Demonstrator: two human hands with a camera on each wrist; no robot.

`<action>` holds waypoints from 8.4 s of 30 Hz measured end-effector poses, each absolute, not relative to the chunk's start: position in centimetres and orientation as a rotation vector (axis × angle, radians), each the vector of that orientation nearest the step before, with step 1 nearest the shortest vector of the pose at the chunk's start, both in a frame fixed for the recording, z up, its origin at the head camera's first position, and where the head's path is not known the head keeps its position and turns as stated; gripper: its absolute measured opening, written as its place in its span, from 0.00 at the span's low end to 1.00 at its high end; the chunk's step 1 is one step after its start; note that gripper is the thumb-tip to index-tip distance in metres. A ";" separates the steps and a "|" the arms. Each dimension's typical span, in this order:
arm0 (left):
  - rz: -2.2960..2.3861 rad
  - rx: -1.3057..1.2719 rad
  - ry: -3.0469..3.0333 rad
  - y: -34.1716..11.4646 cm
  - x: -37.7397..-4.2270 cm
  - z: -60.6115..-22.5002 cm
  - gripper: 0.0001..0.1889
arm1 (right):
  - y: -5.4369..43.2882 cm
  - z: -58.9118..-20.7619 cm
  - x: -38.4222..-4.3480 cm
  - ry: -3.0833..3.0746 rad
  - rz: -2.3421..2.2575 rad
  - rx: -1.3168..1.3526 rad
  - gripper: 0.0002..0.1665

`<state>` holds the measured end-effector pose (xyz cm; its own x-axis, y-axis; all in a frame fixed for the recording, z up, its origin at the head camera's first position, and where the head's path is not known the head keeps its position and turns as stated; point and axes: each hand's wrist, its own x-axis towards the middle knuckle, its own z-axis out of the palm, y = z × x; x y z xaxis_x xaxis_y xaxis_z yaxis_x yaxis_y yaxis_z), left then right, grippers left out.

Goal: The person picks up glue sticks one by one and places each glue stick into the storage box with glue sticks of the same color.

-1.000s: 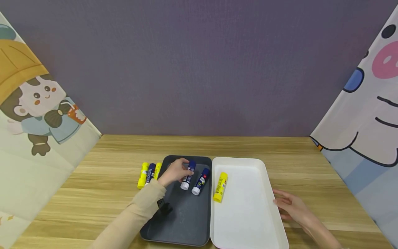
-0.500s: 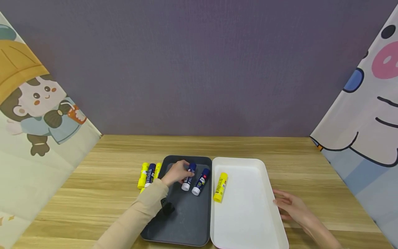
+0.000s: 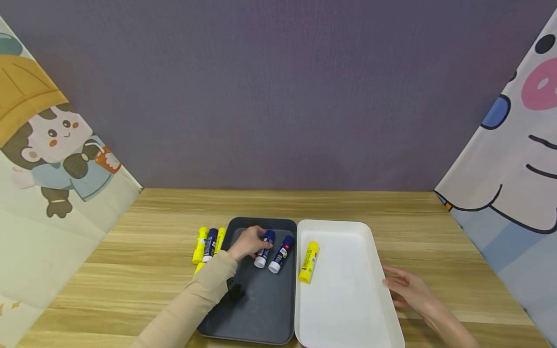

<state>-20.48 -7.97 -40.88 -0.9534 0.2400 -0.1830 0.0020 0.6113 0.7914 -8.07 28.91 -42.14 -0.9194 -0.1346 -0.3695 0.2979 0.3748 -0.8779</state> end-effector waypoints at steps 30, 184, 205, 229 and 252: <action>0.980 0.402 2.818 -8.8 -19.7 -38.1 0.19 | 28.9 -42.1 -8.1 2.286 -1.526 0.199 0.40; 1.041 -0.055 2.761 -24.1 -19.5 -40.1 0.29 | 28.0 -42.4 -6.5 2.211 -1.614 0.174 0.40; 1.085 0.042 2.779 -22.6 -19.2 -38.1 0.30 | 27.8 -42.2 -6.5 2.219 -1.602 0.205 0.41; 1.229 0.199 2.737 -16.3 -18.4 -35.6 0.29 | 27.9 -42.4 -6.5 2.225 -1.607 0.174 0.40; 1.249 0.398 2.634 -10.3 -18.1 -35.5 0.29 | 28.2 -42.6 -6.9 2.222 -1.611 0.136 0.39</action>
